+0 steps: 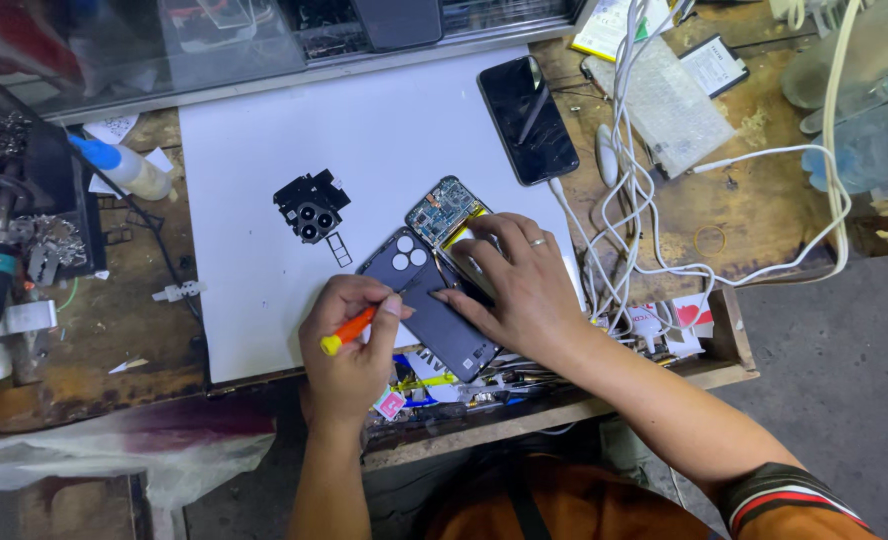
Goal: The person uses a small screwdriver to remove screws from the back of a disassembled smartphone. They then remove the camera module and place it on the table. The person continues to unscrew components and reposition the phone on the workbench.
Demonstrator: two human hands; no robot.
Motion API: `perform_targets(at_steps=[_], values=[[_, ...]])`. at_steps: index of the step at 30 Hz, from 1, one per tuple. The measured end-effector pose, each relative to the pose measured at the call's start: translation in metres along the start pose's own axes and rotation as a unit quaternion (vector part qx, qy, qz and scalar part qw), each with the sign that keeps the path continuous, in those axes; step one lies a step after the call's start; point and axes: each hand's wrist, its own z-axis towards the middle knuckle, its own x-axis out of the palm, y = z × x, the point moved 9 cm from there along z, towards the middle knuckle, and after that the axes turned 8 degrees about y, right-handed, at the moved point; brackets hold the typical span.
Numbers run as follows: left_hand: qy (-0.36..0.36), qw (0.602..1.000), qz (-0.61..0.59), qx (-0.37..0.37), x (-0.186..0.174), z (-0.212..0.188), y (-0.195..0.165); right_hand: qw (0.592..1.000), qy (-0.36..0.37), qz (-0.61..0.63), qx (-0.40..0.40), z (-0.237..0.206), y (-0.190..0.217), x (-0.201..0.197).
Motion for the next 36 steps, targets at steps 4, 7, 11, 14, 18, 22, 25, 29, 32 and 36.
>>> perform_targets(at_steps=[4,7,11,14,18,22,25,29,32,36], values=[[-0.002,0.999,0.015,0.04,0.004,-0.001,-0.009,1.0,0.0,-0.002,0.001,0.007,-0.002,0.001],[-0.009,0.998,0.03,0.047,0.003,0.0,-0.013,1.0,-0.003,-0.006,-0.006,0.011,0.0,0.001],[-0.021,0.997,0.047,0.064,0.0,0.001,-0.018,1.0,0.005,-0.018,-0.003,0.011,0.004,0.001],[-0.016,0.991,0.092,0.1,0.002,0.001,-0.027,1.0,0.015,-0.019,0.003,0.007,0.004,0.001],[-0.027,0.989,0.105,0.098,0.003,0.001,-0.029,1.0,0.017,-0.015,0.006,0.003,0.003,0.0],[-0.04,0.986,0.117,0.107,0.003,0.002,-0.032,1.0,0.005,-0.009,0.006,0.003,0.003,-0.001],[-0.048,0.986,0.106,0.116,0.002,0.001,-0.033,1.0,-0.001,0.008,0.013,0.004,0.003,0.001],[-0.055,0.993,0.052,0.087,0.0,0.001,-0.025,1.0,-0.011,-0.002,0.005,0.004,0.007,0.003],[-0.058,0.995,0.042,0.074,-0.001,0.001,-0.021,1.0,-0.021,0.002,-0.009,0.003,0.009,0.004],[-0.056,0.994,0.037,0.085,-0.001,0.0,-0.021,0.999,-0.041,0.014,-0.033,-0.002,0.013,0.004]])
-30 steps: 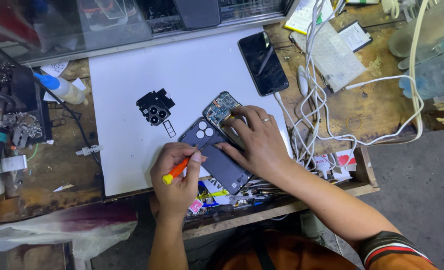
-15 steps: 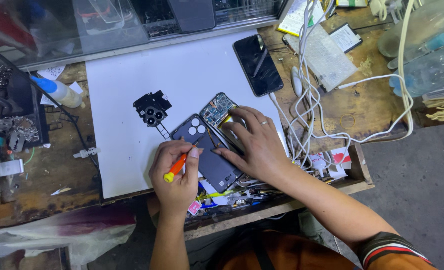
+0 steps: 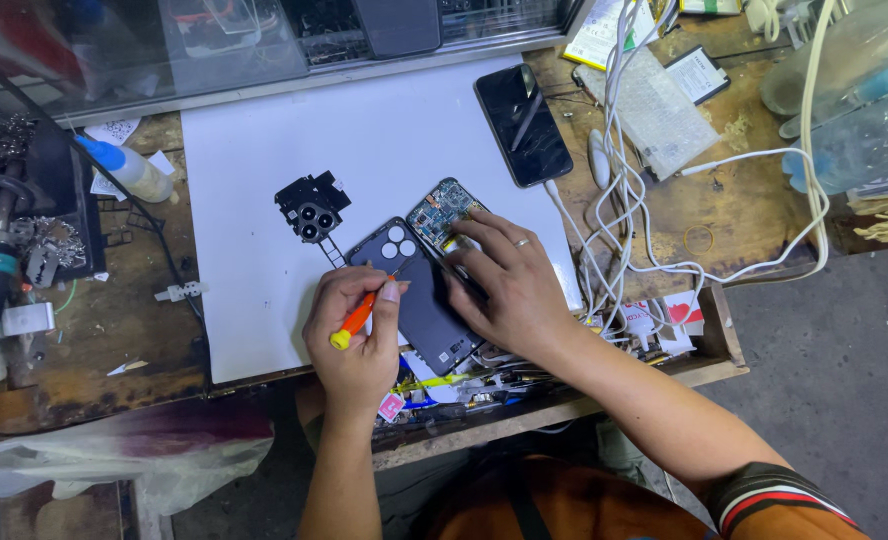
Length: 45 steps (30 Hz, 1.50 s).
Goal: The person uses a small screwdriver to remove screws from the back of a disassembled smartphone. They then remove the camera module and place it on the table. The person continues to unscrew components and reposition the phone on the workbench.
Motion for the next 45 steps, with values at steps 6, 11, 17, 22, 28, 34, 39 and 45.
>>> perform_targets(at_steps=[6,11,17,22,28,34,39,45], values=[[0.004,1.0,0.011,0.006,-0.001,-0.001,-0.001,1.0,-0.003,0.013,-0.015,-0.001,0.001,0.001],[0.005,1.0,0.0,-0.001,-0.002,-0.001,0.001,1.0,-0.004,0.01,0.0,-0.002,-0.003,0.001],[0.007,1.0,-0.001,-0.005,0.0,-0.001,0.004,0.999,0.0,0.013,0.032,-0.001,-0.012,0.003],[0.009,1.0,0.013,0.006,0.0,-0.001,0.002,1.0,0.019,0.009,0.023,-0.001,-0.013,0.004],[0.012,1.0,0.01,0.007,0.002,0.0,0.002,1.0,0.016,0.017,0.011,-0.001,-0.012,0.002],[0.019,1.0,0.002,0.001,0.005,0.001,0.001,1.0,0.017,0.014,0.01,-0.001,-0.011,-0.001],[0.019,0.999,0.034,0.007,0.006,0.001,-0.002,1.0,0.003,0.005,0.011,-0.001,-0.01,-0.004],[0.017,0.998,0.049,0.019,0.006,0.002,-0.006,1.0,-0.002,-0.002,0.013,0.002,-0.011,-0.003]])
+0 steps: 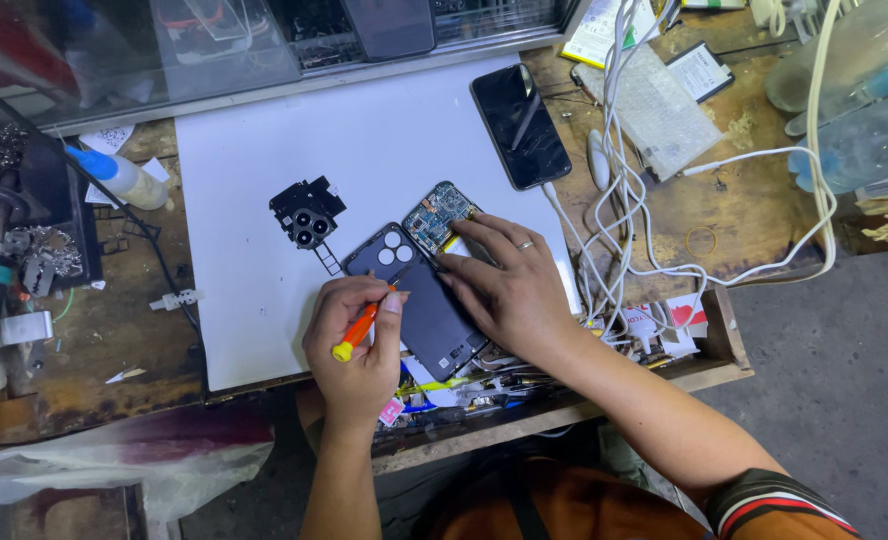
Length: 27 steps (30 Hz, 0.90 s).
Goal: The person uses a small screwdriver to remove screws from the back of a disassembled smartphone. They then remove the camera module and place it on the table. The person continues to unscrew components and reposition the phone on the workbench.
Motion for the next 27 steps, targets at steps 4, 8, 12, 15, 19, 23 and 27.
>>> perform_targets(at_steps=[4,8,12,15,19,23,27], values=[[0.004,1.0,0.004,0.003,0.0007,0.0002,-0.0003,1.0,0.003,0.002,0.004,0.0004,-0.0011,0.0004],[0.005,1.0,0.01,0.008,0.0008,0.0001,-0.0008,1.0,0.005,0.003,0.002,0.0003,-0.0013,0.0005],[0.001,1.0,-0.001,-0.004,0.0001,-0.0002,0.0008,1.0,0.014,0.007,-0.003,-0.0004,-0.0009,0.0021],[0.003,1.0,0.011,0.003,0.0006,0.0,-0.0017,1.0,0.017,0.006,-0.004,-0.0005,-0.0014,0.0029],[0.004,1.0,0.004,0.008,0.0012,0.0015,-0.0019,1.0,0.028,0.007,0.0,-0.0005,-0.0038,0.0044],[0.017,1.0,-0.003,-0.008,0.0029,0.0007,0.0021,1.0,0.02,0.008,-0.002,-0.0012,-0.0041,0.0039],[0.006,0.999,-0.041,-0.025,0.0034,-0.001,0.006,0.999,0.018,0.028,0.004,-0.0015,-0.0052,0.0042]])
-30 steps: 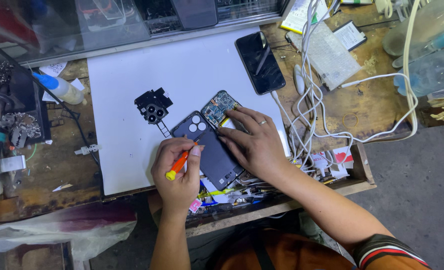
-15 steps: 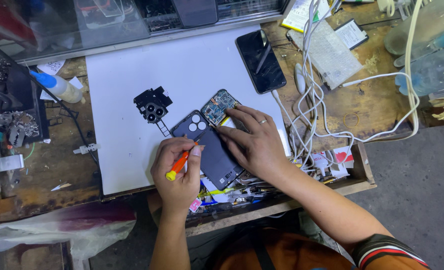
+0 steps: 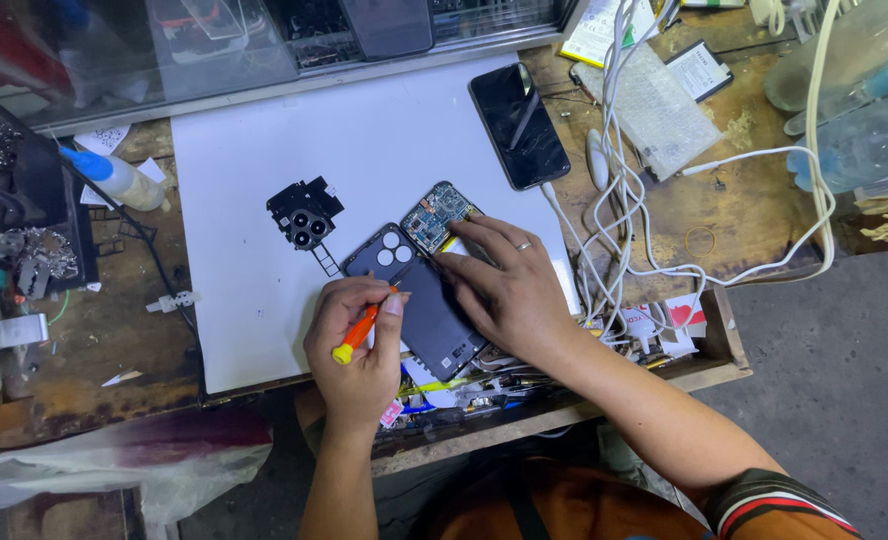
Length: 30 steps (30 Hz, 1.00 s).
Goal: The person uses a small screwdriver to remove screws from the back of a disassembled smartphone. They then remove the camera module and place it on the table. The person continues to unscrew components and reposition the phone on the workbench.
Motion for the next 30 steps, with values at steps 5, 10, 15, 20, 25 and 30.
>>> perform_targets(at_steps=[5,10,15,20,25,30], values=[[-0.007,1.0,-0.025,-0.008,0.006,-0.001,0.0,1.0,-0.002,0.02,0.009,0.0,-0.003,-0.001],[-0.015,1.0,-0.005,-0.014,0.015,-0.004,-0.005,0.999,-0.004,0.038,0.015,0.0,-0.005,-0.002],[-0.021,0.998,0.045,0.031,0.02,-0.004,-0.015,0.999,-0.004,0.044,0.021,0.002,-0.007,-0.004],[-0.029,1.0,0.005,0.01,0.018,-0.004,-0.007,1.0,0.003,0.018,0.016,0.006,-0.005,-0.006],[-0.038,0.997,-0.057,-0.023,0.015,-0.007,0.003,1.0,0.007,0.004,0.0,0.009,0.001,-0.005],[-0.033,0.999,-0.029,-0.015,0.013,-0.008,0.0,1.0,0.005,-0.023,-0.016,0.007,0.004,-0.003]])
